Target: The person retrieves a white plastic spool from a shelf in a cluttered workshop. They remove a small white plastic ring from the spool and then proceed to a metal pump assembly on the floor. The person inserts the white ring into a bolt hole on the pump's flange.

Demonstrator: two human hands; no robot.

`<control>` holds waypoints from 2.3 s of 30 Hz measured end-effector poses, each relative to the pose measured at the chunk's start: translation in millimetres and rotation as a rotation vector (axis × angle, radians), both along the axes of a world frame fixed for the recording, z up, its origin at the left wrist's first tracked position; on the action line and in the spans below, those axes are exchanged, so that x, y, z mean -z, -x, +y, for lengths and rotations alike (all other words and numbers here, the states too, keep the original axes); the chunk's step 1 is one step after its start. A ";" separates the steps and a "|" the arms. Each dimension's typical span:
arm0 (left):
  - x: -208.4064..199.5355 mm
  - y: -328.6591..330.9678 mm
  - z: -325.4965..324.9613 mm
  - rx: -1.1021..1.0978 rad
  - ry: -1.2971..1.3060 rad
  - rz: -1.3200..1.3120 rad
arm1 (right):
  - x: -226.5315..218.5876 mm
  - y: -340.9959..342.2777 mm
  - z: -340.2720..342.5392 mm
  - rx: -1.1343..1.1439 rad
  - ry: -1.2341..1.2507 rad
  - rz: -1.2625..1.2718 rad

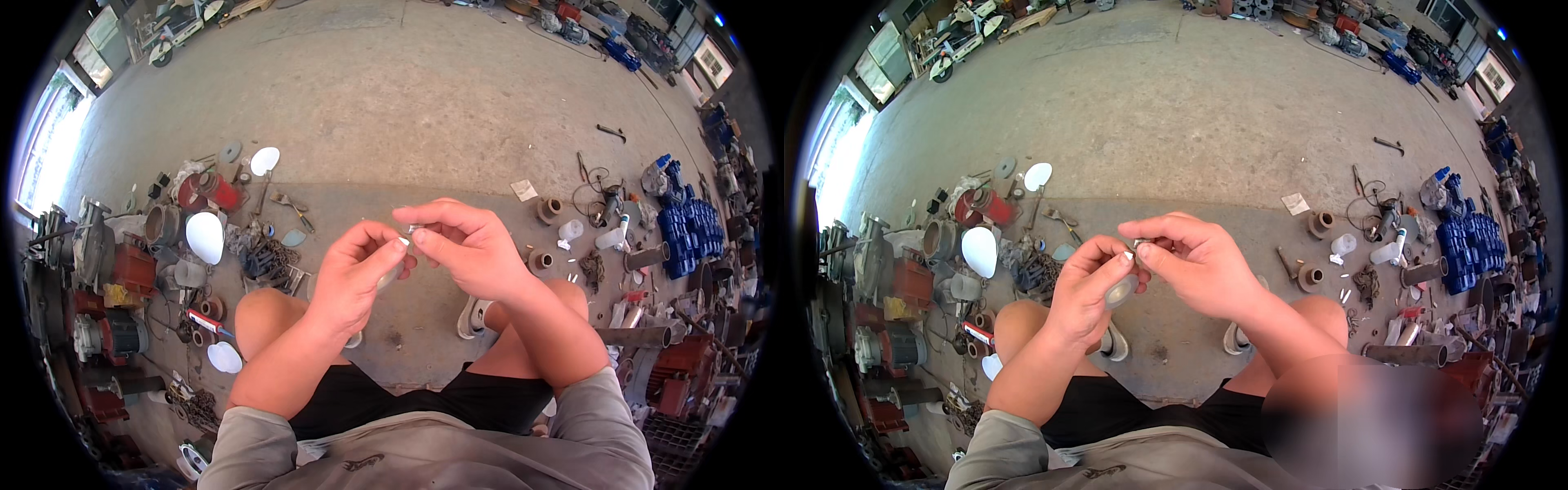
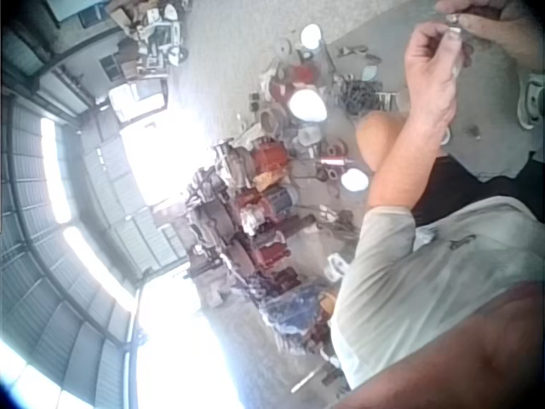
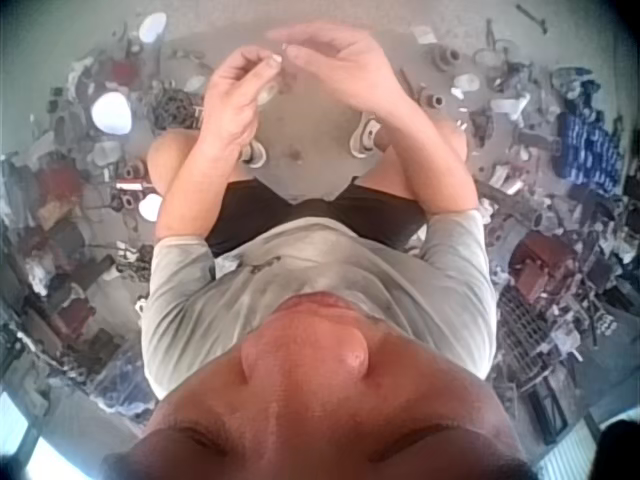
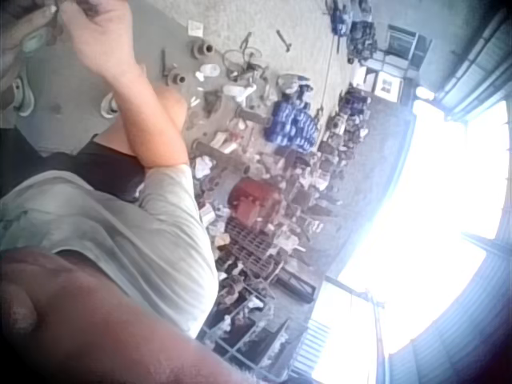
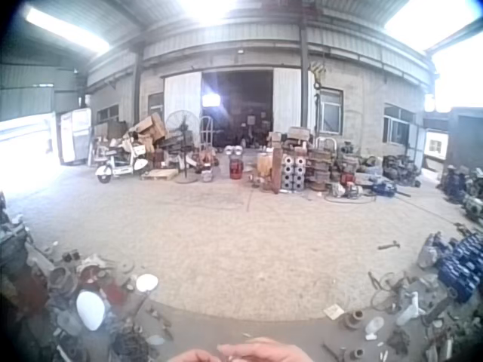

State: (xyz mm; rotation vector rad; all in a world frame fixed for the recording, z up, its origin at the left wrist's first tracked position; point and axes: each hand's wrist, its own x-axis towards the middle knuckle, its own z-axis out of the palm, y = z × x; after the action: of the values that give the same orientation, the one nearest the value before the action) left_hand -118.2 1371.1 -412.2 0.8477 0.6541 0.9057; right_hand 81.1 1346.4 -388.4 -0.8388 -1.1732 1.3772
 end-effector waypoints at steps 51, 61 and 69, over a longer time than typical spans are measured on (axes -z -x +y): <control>4.5 4.3 4.0 -0.125 -0.271 0.125 | 4.9 9.4 4.7 0.163 0.069 -0.154; 8.6 2.8 1.4 0.007 -0.225 0.203 | 1.3 -4.3 0.8 0.192 -0.608 -0.803; -4.7 6.6 6.2 0.154 -0.426 0.427 | -4.4 -30.6 8.5 0.171 -0.493 -0.877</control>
State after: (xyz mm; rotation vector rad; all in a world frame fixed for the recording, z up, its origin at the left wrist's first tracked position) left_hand -124.8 1377.3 -407.5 1.4791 0.7608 0.7367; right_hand 111.7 1354.9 -384.0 -1.1757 -1.9432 0.4985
